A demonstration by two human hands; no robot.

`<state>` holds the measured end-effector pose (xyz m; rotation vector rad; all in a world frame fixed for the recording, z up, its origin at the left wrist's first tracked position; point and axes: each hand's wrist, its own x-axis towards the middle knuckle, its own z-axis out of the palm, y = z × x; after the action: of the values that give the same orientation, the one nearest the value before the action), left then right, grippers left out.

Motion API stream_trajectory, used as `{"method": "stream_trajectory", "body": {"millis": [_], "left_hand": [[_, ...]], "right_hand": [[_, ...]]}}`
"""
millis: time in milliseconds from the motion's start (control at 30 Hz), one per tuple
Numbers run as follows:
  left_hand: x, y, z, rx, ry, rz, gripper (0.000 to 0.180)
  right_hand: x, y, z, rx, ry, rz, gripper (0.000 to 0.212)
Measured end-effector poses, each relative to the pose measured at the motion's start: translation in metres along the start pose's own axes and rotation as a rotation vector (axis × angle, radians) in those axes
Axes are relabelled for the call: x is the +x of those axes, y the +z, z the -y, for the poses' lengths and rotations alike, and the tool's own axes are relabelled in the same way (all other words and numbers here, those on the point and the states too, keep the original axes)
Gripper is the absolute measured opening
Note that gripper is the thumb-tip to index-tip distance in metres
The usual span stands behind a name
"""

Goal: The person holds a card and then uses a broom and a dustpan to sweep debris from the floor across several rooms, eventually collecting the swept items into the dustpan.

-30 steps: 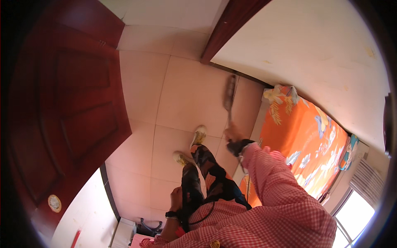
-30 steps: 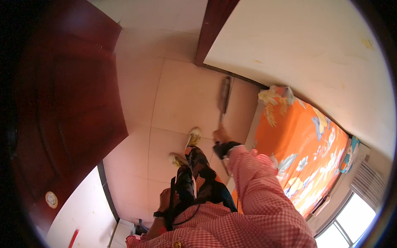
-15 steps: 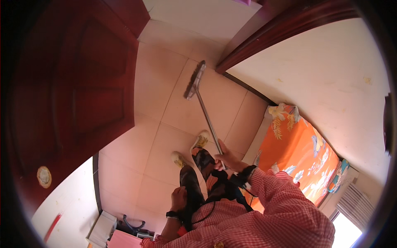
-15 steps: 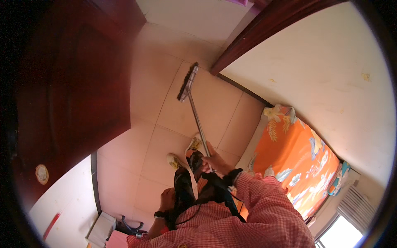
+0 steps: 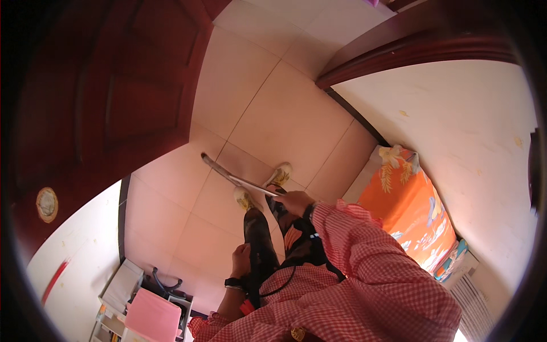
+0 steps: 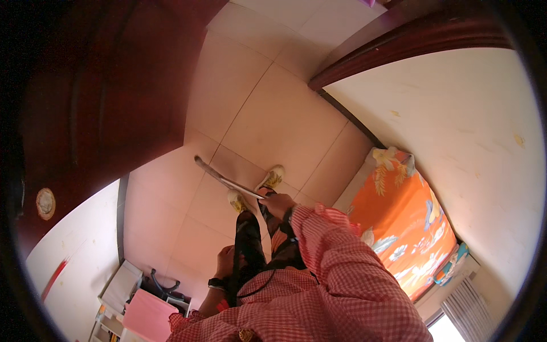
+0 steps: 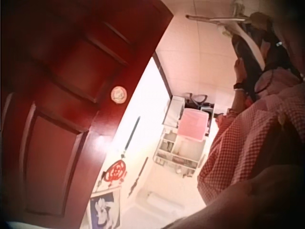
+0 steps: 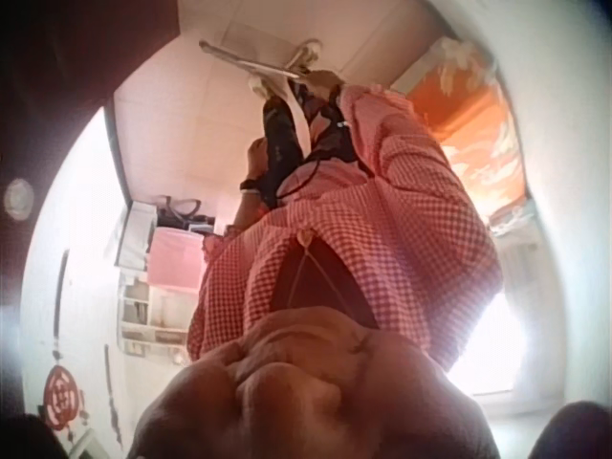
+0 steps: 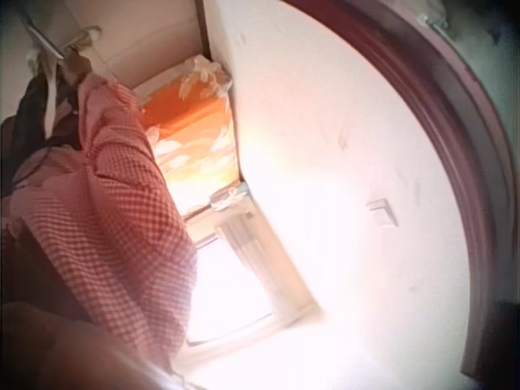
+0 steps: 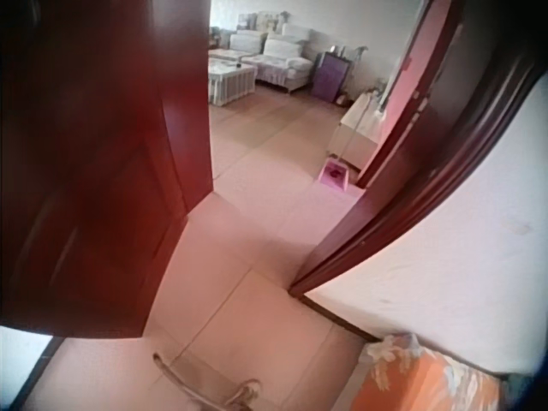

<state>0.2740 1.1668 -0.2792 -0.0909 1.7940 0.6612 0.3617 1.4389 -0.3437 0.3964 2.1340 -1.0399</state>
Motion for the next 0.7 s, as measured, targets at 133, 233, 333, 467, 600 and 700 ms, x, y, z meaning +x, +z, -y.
{"method": "stream_trajectory", "body": {"millis": [133, 233, 333, 467, 600, 700], "left_hand": [[0.001, -0.001, 0.028, -0.094, 0.073, -0.014, 0.022], [-0.003, 0.004, 0.029, 0.135, 0.348, -0.077, 0.024], [-0.010, 0.018, -0.019, -0.501, -0.225, -0.037, 0.024], [-0.011, 0.019, -0.010, -0.335, -0.245, -0.021, 0.022], [0.000, 0.019, 0.017, -0.325, -0.140, -0.062, 0.022], [-0.001, 0.020, -0.008, -0.239, -0.167, 0.037, 0.023]], "right_hand": [[0.036, -0.015, -0.004, -0.216, 0.077, -0.047, 0.014], [0.032, -0.065, -0.057, -0.378, 0.126, -0.053, 0.029], [0.007, -0.141, -0.097, -0.451, 0.333, -0.006, 0.036], [0.009, -0.207, -0.125, -0.578, 0.369, -0.124, 0.035], [0.014, -0.232, -0.110, -0.602, 0.449, -0.217, 0.033], [-0.004, -0.206, -0.119, -0.466, 0.243, -0.445, 0.029]]}}
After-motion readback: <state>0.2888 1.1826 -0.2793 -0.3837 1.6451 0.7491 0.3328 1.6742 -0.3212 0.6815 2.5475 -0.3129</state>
